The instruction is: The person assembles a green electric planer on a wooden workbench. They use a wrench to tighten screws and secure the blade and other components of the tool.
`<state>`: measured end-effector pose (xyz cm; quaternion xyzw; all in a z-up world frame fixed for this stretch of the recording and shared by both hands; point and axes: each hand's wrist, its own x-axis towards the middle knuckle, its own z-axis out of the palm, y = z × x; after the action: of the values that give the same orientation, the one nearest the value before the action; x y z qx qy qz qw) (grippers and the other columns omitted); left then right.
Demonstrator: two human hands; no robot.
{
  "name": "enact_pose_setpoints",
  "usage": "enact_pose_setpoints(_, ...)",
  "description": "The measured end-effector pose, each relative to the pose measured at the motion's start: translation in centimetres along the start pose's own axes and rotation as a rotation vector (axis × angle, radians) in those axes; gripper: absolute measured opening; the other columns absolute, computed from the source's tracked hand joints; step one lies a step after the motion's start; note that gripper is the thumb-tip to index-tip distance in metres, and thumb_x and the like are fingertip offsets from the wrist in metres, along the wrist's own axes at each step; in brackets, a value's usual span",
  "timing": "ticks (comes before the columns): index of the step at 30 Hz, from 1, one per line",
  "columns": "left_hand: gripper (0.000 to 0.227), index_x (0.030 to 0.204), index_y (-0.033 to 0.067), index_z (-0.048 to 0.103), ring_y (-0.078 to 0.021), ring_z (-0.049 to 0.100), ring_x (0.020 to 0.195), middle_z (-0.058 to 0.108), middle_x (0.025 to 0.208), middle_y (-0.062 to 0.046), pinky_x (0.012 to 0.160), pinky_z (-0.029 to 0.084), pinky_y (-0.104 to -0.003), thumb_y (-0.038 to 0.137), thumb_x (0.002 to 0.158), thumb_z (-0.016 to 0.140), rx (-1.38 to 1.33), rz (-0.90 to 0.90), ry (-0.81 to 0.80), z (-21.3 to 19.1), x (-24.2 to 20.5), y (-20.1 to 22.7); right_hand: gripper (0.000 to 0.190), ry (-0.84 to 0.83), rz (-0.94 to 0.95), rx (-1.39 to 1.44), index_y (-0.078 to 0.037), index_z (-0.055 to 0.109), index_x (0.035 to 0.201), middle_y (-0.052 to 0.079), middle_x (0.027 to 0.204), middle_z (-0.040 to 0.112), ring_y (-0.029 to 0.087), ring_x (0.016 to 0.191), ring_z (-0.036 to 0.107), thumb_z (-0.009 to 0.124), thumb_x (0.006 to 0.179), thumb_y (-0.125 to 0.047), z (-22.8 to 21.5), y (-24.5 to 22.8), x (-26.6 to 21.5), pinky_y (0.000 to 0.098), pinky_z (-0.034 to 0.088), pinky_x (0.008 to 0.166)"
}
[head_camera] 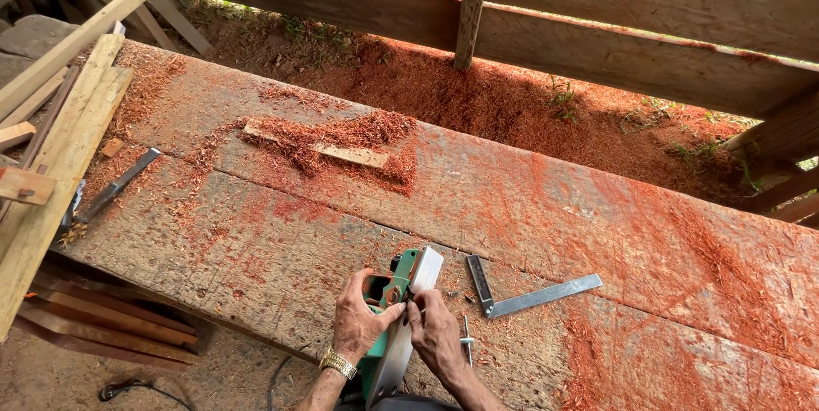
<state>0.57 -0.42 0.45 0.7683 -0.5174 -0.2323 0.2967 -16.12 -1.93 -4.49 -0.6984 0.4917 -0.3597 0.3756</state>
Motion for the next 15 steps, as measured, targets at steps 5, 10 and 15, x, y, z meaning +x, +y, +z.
enact_pose_setpoints(5,0.089,0.130,0.0024,0.054,-0.0305,0.064,0.115,0.063,0.123,-0.017,0.098,0.053,-0.044,0.037,0.059,0.094,0.000,-0.018,-0.017,0.1,0.1,-0.4,0.024,-0.106,0.192,-0.075,-0.008,0.058,0.096,0.013,0.078,0.068,0.032,0.073,0.069,0.058,0.106,-0.029,2.1,2.8,-0.1,0.0463,0.052,0.064)
enact_pose_setpoints(10,0.088,0.130,0.0026,0.054,-0.0300,0.064,0.116,0.063,0.124,-0.017,0.098,0.054,-0.044,0.038,0.060,0.093,-0.014,-0.023,-0.016,0.1,0.1,-0.2,0.020,0.031,-0.093,-0.060,-0.005,0.057,0.099,0.016,0.078,0.064,0.035,0.068,0.066,0.057,0.099,-0.025,0.9,1.2,0.0,0.0469,0.051,0.056)
enact_pose_setpoints(15,0.086,0.128,0.0033,0.057,-0.0287,0.064,0.115,0.065,0.122,-0.015,0.100,0.053,-0.043,0.037,0.058,0.093,-0.034,-0.032,-0.008,-0.1,-0.1,0.2,0.023,-0.145,0.215,-0.044,-0.007,0.057,0.098,0.016,0.078,0.065,0.034,0.070,0.069,0.058,0.106,-0.028,1.6,2.4,0.1,0.0474,0.053,0.063)
